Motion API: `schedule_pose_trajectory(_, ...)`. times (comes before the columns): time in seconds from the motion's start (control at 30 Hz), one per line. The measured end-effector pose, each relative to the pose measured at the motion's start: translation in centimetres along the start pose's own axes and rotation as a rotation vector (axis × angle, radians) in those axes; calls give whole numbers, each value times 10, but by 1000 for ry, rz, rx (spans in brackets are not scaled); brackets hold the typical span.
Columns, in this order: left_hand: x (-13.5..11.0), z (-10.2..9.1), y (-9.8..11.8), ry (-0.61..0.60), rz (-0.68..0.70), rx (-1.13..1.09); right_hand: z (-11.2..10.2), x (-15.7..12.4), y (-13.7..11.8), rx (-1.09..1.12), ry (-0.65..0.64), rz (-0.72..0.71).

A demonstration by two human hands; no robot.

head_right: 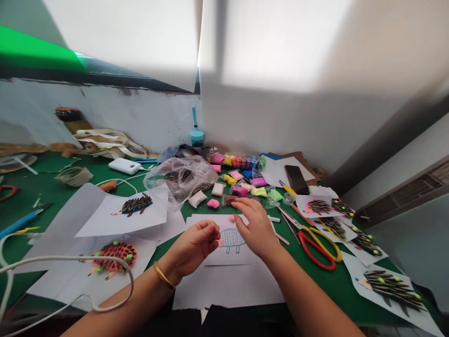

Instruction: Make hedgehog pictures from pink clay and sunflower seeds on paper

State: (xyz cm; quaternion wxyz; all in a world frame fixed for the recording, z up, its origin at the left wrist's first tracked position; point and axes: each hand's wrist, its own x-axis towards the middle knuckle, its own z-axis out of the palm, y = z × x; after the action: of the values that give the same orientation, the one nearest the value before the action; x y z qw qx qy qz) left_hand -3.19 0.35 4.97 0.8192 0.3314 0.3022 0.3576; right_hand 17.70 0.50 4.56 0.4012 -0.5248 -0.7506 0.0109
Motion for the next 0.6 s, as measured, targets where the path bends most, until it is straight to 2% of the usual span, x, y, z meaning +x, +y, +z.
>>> schedule_pose_trajectory(0.17,-7,-3,-5,29,162,421,-8,-52,-33,99,-44,72)
schedule_pose_trajectory(0.27,-13,-2,-14,0,170,608,-4,-73,-50,208,-89,48)
schedule_pose_trajectory(0.43,-19,-2,-26,-16,250,866,5,-81,-64,288,-20,96)
schedule_pose_trajectory(0.6,-28,-10,-24,-69,326,1041,11,-77,-62,299,-50,67)
